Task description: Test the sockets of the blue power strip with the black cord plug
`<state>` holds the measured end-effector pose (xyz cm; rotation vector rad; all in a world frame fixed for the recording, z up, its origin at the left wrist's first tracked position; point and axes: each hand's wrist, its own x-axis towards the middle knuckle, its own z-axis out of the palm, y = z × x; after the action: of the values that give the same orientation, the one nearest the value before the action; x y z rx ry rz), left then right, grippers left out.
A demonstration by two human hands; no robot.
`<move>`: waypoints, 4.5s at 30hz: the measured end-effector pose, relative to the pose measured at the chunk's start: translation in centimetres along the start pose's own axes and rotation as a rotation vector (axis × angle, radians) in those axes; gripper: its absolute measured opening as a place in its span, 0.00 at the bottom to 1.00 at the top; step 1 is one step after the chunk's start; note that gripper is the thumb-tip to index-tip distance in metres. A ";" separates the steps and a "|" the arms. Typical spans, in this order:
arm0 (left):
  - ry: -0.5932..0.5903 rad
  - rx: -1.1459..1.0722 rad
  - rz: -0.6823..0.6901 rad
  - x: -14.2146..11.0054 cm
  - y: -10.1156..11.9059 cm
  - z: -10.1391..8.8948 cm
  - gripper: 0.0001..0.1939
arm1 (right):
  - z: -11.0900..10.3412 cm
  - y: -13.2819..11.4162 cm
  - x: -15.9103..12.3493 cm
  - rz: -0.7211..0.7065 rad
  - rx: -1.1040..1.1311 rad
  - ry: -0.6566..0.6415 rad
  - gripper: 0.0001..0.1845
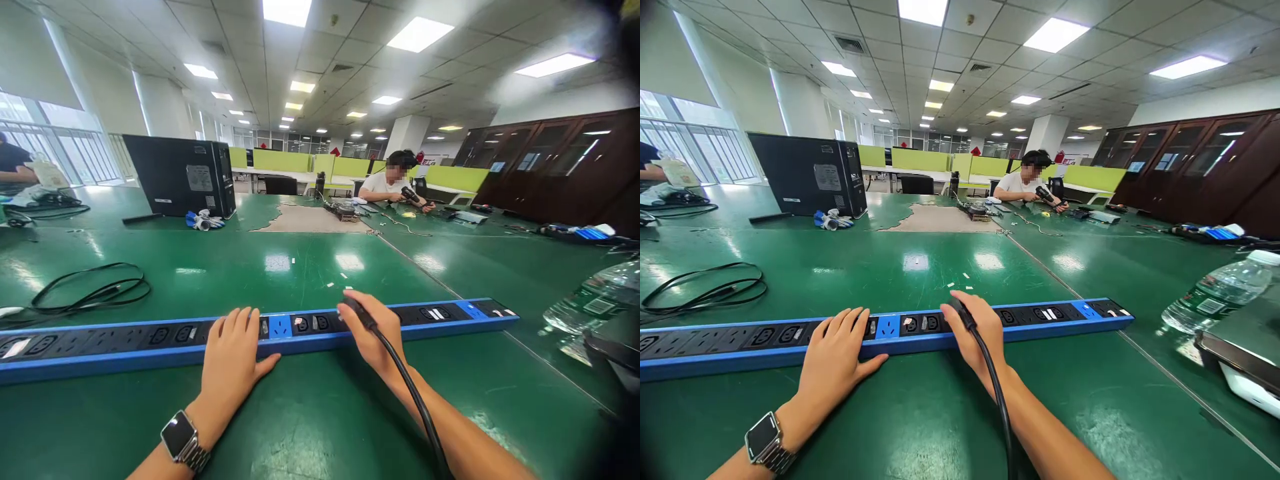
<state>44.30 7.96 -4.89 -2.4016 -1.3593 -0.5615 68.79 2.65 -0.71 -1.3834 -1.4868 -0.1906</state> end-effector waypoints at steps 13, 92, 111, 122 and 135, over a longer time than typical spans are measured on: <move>0.089 -0.088 0.038 -0.4 -0.8 0.9 0.31 | 1.3 2.1 -1.9 -0.079 -0.368 -0.214 0.11; 0.052 -0.089 0.099 -0.8 -1.0 0.2 0.27 | 1.9 -4.2 2.2 0.016 0.006 0.042 0.17; 0.111 -0.073 0.115 -1.0 -1.4 0.9 0.28 | -0.5 3.7 -0.9 -0.014 -0.154 -0.291 0.15; 0.163 -0.019 0.143 -1.0 -1.7 1.5 0.28 | -1.2 3.4 -0.3 0.116 -0.104 -0.392 0.16; 0.129 -0.072 0.130 -1.0 -1.6 1.3 0.29 | -1.1 3.1 0.1 0.108 -0.183 -0.392 0.16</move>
<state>42.68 8.56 -6.38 -2.4419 -1.1386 -0.7277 71.85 2.96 -1.69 -1.7162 -1.7408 0.0171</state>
